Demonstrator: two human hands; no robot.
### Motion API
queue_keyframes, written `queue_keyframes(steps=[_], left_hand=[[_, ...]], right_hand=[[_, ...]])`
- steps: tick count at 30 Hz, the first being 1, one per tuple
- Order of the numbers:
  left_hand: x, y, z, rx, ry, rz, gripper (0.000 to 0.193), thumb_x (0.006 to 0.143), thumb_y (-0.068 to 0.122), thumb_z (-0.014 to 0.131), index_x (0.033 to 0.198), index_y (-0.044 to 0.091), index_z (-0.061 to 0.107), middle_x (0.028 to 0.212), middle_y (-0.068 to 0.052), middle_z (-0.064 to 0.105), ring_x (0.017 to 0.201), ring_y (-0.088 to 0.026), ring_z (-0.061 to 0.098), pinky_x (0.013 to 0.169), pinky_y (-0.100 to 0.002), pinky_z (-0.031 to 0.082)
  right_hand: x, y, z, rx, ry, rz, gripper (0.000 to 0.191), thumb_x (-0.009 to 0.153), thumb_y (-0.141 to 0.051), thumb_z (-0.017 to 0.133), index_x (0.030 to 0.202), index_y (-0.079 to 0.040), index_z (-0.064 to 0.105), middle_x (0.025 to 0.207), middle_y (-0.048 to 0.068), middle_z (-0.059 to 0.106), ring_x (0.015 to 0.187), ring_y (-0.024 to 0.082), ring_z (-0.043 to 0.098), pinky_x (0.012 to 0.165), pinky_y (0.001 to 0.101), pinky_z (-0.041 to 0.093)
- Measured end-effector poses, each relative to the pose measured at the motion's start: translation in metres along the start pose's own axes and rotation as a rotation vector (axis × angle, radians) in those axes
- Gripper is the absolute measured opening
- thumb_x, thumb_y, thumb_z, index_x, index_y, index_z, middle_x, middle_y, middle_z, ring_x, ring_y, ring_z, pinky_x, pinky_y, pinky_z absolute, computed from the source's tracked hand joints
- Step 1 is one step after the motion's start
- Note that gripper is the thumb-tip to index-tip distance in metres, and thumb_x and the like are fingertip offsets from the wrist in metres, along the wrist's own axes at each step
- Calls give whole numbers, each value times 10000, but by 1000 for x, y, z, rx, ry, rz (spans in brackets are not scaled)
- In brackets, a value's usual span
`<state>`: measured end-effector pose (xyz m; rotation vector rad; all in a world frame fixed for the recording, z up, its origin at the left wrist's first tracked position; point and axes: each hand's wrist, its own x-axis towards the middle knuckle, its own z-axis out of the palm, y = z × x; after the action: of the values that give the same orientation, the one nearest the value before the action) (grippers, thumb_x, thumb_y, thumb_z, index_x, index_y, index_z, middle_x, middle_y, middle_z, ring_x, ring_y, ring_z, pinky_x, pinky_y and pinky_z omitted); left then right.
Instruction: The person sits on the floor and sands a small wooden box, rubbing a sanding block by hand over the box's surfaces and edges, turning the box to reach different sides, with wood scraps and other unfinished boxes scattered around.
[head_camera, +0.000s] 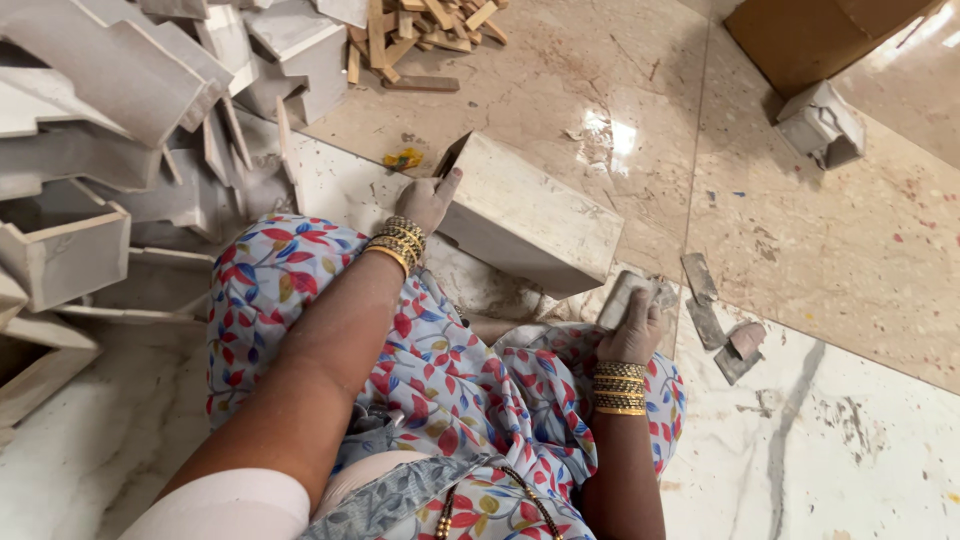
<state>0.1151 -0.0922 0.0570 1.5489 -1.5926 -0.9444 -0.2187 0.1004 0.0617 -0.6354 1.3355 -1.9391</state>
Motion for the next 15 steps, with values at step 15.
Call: queue_keyframes(steps=[15], left_hand=[[-24,26,22,-138,6,-36,856,902,769,528,611,-29,639,600,-231,614,564,-361,598,637,-468,497]], right_hand=[[30,14,49,-148,42,36,285,1005,-274,636,1240,-127,567,982,37,682,674,148,673,474,309,586]])
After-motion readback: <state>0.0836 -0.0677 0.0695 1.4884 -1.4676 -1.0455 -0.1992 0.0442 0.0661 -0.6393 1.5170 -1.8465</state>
